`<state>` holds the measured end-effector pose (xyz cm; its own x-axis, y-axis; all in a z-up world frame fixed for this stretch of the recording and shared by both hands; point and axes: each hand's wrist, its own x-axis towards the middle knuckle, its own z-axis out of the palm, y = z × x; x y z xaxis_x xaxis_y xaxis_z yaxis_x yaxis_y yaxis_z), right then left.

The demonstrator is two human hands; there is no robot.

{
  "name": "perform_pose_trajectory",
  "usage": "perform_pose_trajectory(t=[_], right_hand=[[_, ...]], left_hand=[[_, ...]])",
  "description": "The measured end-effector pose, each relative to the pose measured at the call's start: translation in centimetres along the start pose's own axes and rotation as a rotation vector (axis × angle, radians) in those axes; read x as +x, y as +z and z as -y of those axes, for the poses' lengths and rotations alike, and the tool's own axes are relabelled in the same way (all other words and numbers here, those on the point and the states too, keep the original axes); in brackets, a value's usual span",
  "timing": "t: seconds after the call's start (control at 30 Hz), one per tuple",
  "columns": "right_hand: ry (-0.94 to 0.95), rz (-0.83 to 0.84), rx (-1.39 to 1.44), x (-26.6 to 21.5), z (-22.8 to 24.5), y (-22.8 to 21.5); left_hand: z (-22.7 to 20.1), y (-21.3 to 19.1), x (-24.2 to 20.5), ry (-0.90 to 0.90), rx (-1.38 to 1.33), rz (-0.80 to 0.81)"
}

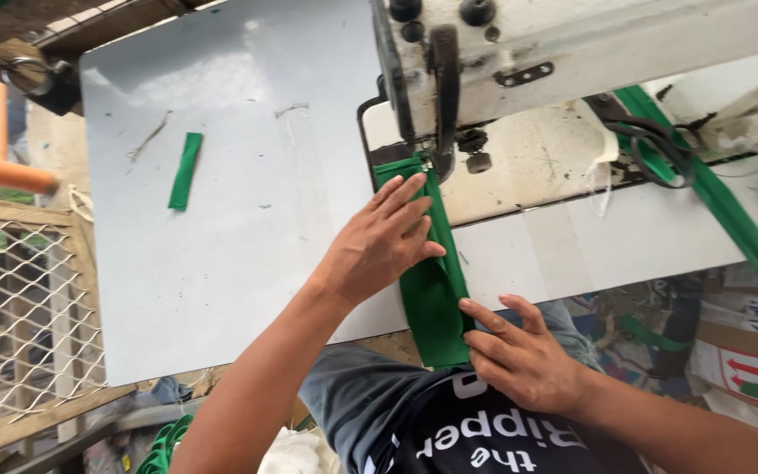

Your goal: Sewing green fabric straps for bags using an industrial sewing machine and trimming threads.

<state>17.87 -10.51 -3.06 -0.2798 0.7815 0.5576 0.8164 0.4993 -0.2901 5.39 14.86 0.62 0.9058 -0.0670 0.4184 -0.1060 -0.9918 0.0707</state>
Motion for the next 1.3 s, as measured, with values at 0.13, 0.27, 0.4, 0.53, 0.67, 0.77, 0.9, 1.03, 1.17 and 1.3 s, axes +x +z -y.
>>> perform_pose_trajectory(t=[0.13, 0.27, 0.4, 0.53, 0.67, 0.77, 0.9, 1.03, 1.17, 1.3], right_hand=[[-0.036, -0.023, -0.016, 0.2, -0.2, -0.2], [-0.041, 0.011, -0.003, 0.3, -0.4, -0.4], [-0.037, 0.054, 0.010, -0.3, -0.6, -0.4], [-0.048, 0.108, 0.029, 0.1, -1.0, -1.1], [-0.067, 0.135, -0.017, 0.1, -1.1, -1.1], [-0.069, 0.131, -0.011, 0.0, -1.0, -1.2], [-0.073, 0.138, 0.007, 0.7, -1.2, -1.9], [-0.095, 0.174, 0.048, 0.3, -2.0, -2.6], [-0.106, 0.169, 0.020, 0.8, -1.5, -2.1], [-0.086, 0.148, 0.013, 1.2, -1.4, -1.8]], left_hand=[[-0.2, 0.1, -0.4, -0.026, 0.032, 0.022], [-0.2, 0.1, -0.4, -0.090, -0.024, 0.000], [-0.8, 0.1, -0.5, -0.125, 0.001, 0.005], [-0.3, 0.1, -0.6, -0.074, 0.018, 0.027], [0.0, -0.3, -0.3, -0.056, -0.095, -0.041], [-0.3, -0.4, -0.3, -0.069, -0.095, -0.036], [-0.3, -0.9, 0.3, -0.050, -0.098, -0.044], [-0.5, 0.0, 0.3, -0.084, -0.052, -0.070], [-0.5, 0.1, -0.9, -0.123, -0.087, -0.049], [-0.1, 0.0, -0.6, -0.113, -0.066, -0.013]])
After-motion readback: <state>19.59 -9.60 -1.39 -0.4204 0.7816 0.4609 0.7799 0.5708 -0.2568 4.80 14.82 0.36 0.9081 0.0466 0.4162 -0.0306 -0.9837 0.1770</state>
